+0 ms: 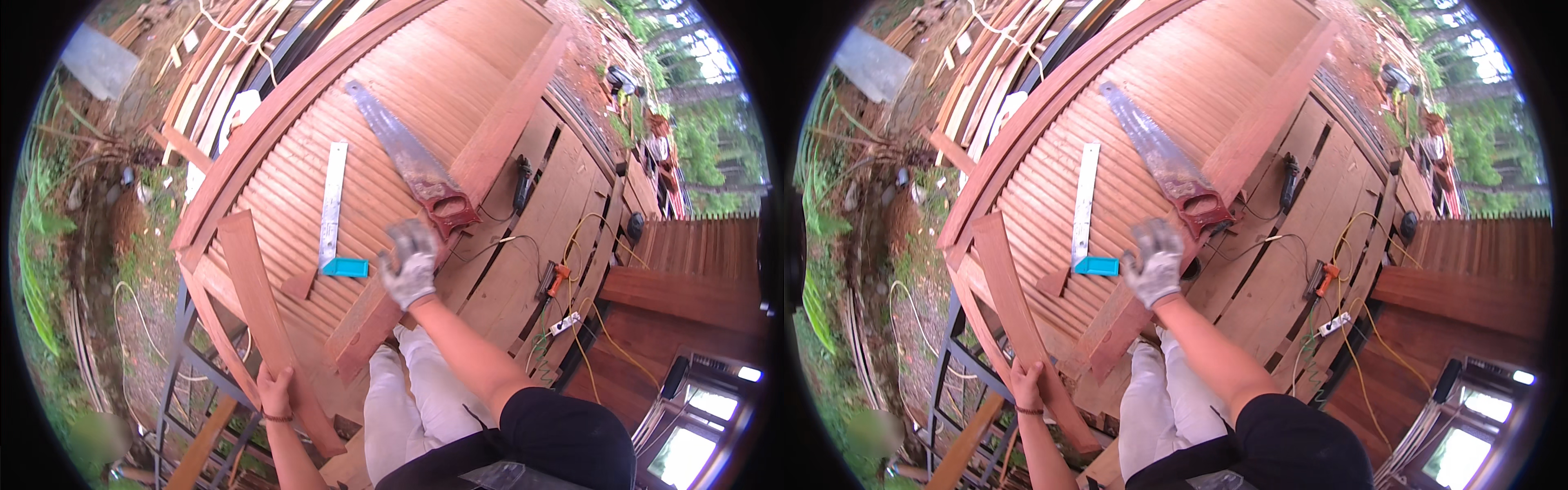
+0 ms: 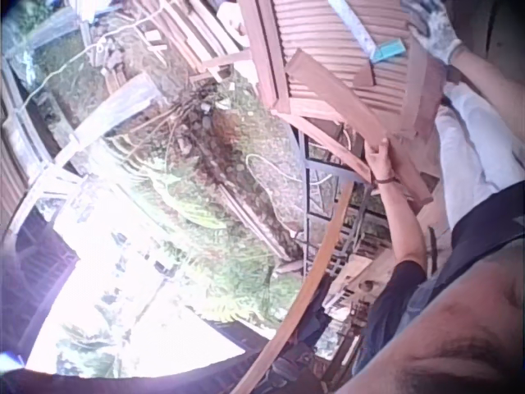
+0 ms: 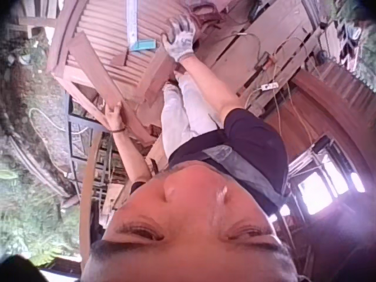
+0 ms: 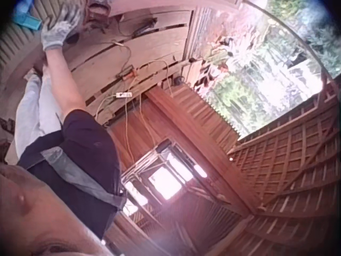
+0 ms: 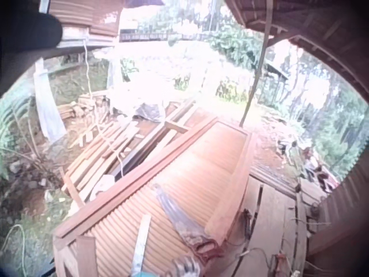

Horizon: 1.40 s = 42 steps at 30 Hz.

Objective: The person assembles a curved wooden slat structure on an outdoor deck. They measure and mark a wooden plank with a square and pencil, cut it with a hand saw, and smooth the edges with an angle grinder. The person then fits the plank into the structure and secures it with a nail gun.

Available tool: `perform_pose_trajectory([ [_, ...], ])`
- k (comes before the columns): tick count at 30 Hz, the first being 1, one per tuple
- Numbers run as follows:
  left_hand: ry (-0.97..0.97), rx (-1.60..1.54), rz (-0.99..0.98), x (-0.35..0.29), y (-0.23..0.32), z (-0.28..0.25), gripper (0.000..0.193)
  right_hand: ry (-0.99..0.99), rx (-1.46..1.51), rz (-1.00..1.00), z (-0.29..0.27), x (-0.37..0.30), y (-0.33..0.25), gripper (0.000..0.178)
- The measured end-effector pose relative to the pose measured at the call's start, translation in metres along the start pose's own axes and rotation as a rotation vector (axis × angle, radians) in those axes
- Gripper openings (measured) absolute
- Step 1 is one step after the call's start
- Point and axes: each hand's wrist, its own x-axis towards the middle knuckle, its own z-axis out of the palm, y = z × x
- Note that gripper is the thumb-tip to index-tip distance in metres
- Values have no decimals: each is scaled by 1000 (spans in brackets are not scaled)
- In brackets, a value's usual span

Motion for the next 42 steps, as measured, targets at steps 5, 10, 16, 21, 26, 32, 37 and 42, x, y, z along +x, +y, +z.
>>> perform_pose_trajectory([
  [5, -185, 148, 121, 5, 13, 21, 52, 101, -164, 762, -26, 33, 138, 62],
  [10, -216, 427, 223, 8, 18, 42, 73, -200, -249, 526, -43, 12, 110, 47],
  [16, -279, 534, 198, 5, 33, 87, 83, -220, 200, 124, -25, -78, 20, 44],
  [21, -329, 848, 315, 3, 70, 129, 68, -187, 540, 560, -38, -130, -14, 41],
  [26, -500, 978, 342, 3, 40, 197, 73, -276, 188, -181, -54, -183, 50, 43],
  [32, -482, 788, 376, -29, -13, 277, 85, -630, 943, 596, -87, -157, 126, 35],
  [37, -362, 652, 371, -46, -28, 270, 78, -775, 822, 342, -96, -149, 145, 41],
  [42, 419, 675, 626, 6, -42, 150, 39, -562, 1282, 1179, -95, -119, 87, 51],
])
